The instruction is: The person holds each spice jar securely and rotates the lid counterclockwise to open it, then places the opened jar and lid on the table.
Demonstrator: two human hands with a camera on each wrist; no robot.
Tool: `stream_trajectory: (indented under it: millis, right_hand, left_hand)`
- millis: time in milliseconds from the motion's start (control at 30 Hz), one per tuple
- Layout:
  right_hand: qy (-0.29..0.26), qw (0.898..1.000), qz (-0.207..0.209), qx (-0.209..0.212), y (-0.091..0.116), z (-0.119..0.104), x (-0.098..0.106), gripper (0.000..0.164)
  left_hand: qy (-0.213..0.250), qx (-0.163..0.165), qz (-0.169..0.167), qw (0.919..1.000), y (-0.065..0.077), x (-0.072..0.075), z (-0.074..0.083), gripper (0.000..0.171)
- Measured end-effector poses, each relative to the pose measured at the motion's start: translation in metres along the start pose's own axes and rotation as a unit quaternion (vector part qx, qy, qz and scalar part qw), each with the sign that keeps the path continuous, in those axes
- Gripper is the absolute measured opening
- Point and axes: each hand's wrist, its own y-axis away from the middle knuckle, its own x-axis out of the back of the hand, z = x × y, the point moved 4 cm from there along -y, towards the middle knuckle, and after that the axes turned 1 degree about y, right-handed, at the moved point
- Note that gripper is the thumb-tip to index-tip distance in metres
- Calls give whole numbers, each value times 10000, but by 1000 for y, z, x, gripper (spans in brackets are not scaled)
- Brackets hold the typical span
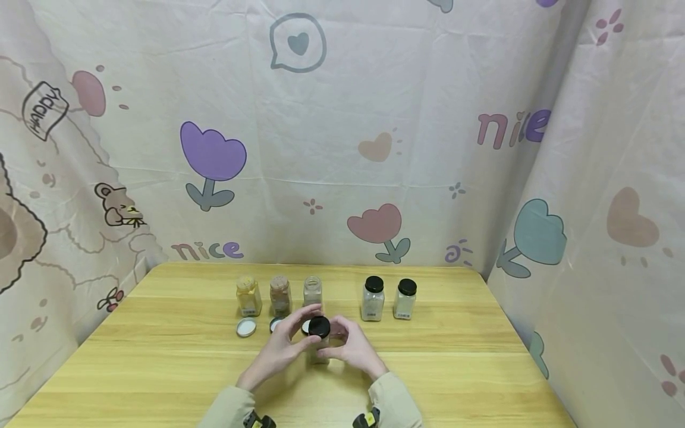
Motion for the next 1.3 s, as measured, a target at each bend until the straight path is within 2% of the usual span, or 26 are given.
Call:
stream_trajectory:
  millis: [133,300,433,567,700,767,833,967,1067,1133,1200,1300]
  right_hand:
    - [29,10000,-1,-17,1,0,0,46]
    - [23,10000,20,-11,1,1,0,45]
    - [46,10000,49,7,0,1,0,44]
    - [45,10000,44,-20,0,1,0,43]
    - [-5,10000,15,-4,0,2,0,45]
    - [-17,10000,9,26,-1,2,0,46]
    - [-8,10000,3,44,-1,2,0,46]
    - [14,10000,5,57,-1,3,0,44]
    - [0,10000,13,39,-1,4,0,44]
    - [-3,10000,18,37,-1,4,0,44]
    - [10,10000,27,36,-1,4,0,44]
    - [17,10000,38,59,-1,3,1,45]
  left_hand:
    - [-376,8,155,9992,0,-1,-1,61]
    - [-199,301,-257,9990,2,-2,-2,60]
    - [7,248,-496,9985,2,-4,1,54]
    - [180,138,-362,9991,1,-5,1,54]
    - [-169,-1,37,9999,0,-5,-2,60]
    - [-410,38,163,9990,0,-5,-3,63]
    - [-450,186,120,9987,1,-5,-4,65]
    - [-200,383,-249,9988,3,-5,-2,60]
    - [34,237,-461,9987,2,-5,1,54]
    - [82,77,-454,9989,2,-5,2,51]
    - [-23,-94,-307,9995,1,-6,2,50]
    - [-470,-332,130,9983,0,-7,3,50]
